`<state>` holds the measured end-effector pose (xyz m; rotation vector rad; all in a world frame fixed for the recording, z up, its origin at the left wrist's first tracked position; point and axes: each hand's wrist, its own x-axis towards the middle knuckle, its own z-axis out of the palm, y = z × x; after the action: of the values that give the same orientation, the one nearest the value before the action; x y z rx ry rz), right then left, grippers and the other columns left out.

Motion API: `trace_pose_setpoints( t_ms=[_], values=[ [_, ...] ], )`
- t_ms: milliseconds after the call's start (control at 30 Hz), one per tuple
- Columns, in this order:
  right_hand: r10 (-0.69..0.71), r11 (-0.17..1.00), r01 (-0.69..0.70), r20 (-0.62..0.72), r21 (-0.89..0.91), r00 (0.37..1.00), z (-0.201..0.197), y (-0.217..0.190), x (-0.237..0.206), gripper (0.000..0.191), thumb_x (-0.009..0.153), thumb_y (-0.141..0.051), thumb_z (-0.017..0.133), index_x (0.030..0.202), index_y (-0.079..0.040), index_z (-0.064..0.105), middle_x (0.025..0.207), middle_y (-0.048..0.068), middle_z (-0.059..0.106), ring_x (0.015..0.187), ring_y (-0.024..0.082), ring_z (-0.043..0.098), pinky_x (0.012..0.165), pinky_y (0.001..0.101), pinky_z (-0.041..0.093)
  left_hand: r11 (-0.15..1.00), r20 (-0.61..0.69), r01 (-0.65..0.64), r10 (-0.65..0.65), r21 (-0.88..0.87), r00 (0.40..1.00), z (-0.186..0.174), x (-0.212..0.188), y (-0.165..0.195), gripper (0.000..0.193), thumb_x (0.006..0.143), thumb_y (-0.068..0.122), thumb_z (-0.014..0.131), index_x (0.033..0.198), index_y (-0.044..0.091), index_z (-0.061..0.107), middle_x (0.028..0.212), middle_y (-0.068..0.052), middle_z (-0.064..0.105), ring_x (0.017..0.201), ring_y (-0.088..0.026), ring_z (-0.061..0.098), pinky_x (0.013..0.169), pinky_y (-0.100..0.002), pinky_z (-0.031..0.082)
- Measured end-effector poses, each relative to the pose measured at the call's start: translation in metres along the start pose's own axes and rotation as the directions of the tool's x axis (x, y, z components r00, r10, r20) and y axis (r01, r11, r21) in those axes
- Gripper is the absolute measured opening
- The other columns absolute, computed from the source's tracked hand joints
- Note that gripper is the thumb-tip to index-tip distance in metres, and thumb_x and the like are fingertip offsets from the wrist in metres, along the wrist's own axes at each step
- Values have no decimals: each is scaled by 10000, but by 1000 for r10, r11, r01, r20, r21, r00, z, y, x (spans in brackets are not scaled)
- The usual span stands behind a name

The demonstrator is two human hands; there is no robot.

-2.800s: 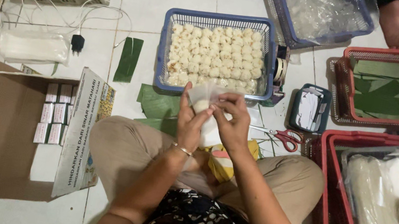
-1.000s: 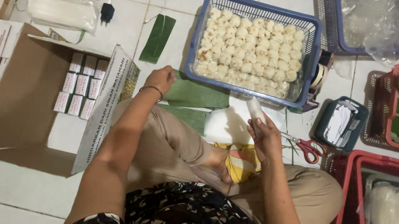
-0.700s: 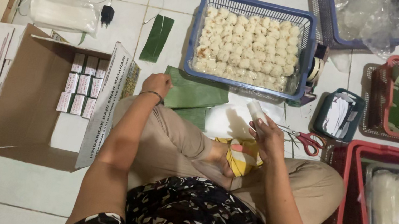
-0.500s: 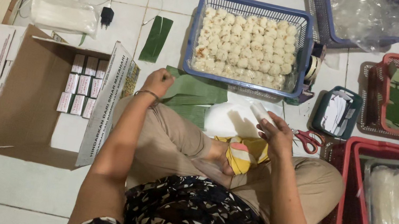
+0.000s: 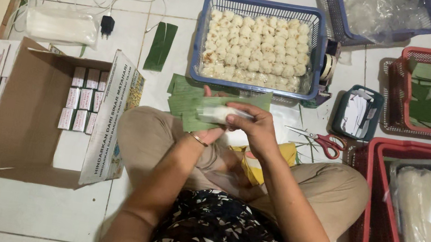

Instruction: The person sits on the floor wrapping round white food items in cut banana leaf pieces, folding the leaf around each item and placing the wrapped items into a cardboard box. They take leaf pieces from a basket, wrap items one at a time, and occasionally handle plastic bags and boxes of packaged goods.

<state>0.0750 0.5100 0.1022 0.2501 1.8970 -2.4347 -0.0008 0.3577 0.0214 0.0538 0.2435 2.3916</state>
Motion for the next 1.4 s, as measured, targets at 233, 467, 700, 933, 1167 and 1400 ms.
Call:
trace_pose_setpoints(
  t_ms=[233,467,700,933,1167,1400],
  values=[
    [-113,993,108,-101,-55,988,6,-24,-5,308,842,-34,822,1120,34,708,961,98,744,770,142,699,691,272,587,959,4,-64,66,277,998,34,7,-18,700,1051,679,442,1264,35,618,1336,-141,623,1142,-279,620,940,-395,515],
    [-432,783,330,-79,-528,898,9,-66,-24,312,839,-87,842,1122,16,759,980,96,750,880,168,718,771,275,572,915,-5,-153,167,374,986,97,-4,-19,887,915,701,482,1489,26,476,1408,-140,605,1234,-238,642,1072,-384,528],
    [-461,683,447,134,-577,877,11,-83,-44,195,903,-86,667,1055,35,680,1054,117,639,955,209,650,813,310,528,437,71,-365,557,822,827,87,3,-28,555,933,357,844,1255,-56,659,1133,-97,690,983,-139,636,882,-272,532],
    [-609,616,405,-83,-675,789,5,-73,-31,333,875,-64,753,1199,-20,691,1149,135,647,1016,262,653,870,348,544,589,100,-364,431,721,897,107,-10,-35,491,999,34,659,1461,-1,497,1329,-91,624,1164,-136,605,1029,-259,506],
    [-707,574,433,-154,-696,690,24,-62,-35,395,945,-33,720,1323,-29,607,1211,142,620,1030,265,635,921,329,537,663,162,-431,428,613,889,129,-17,-49,637,1045,26,559,1612,25,268,1326,-118,569,1130,-155,552,1026,-282,476],
    [-476,787,432,11,-440,879,3,-49,-31,369,968,-73,731,1308,23,623,1218,129,636,1081,193,622,927,320,519,656,260,-367,259,660,930,116,-20,-22,579,1035,111,503,1574,-43,355,1472,-119,557,1316,-149,563,1158,-281,446]
  ],
)
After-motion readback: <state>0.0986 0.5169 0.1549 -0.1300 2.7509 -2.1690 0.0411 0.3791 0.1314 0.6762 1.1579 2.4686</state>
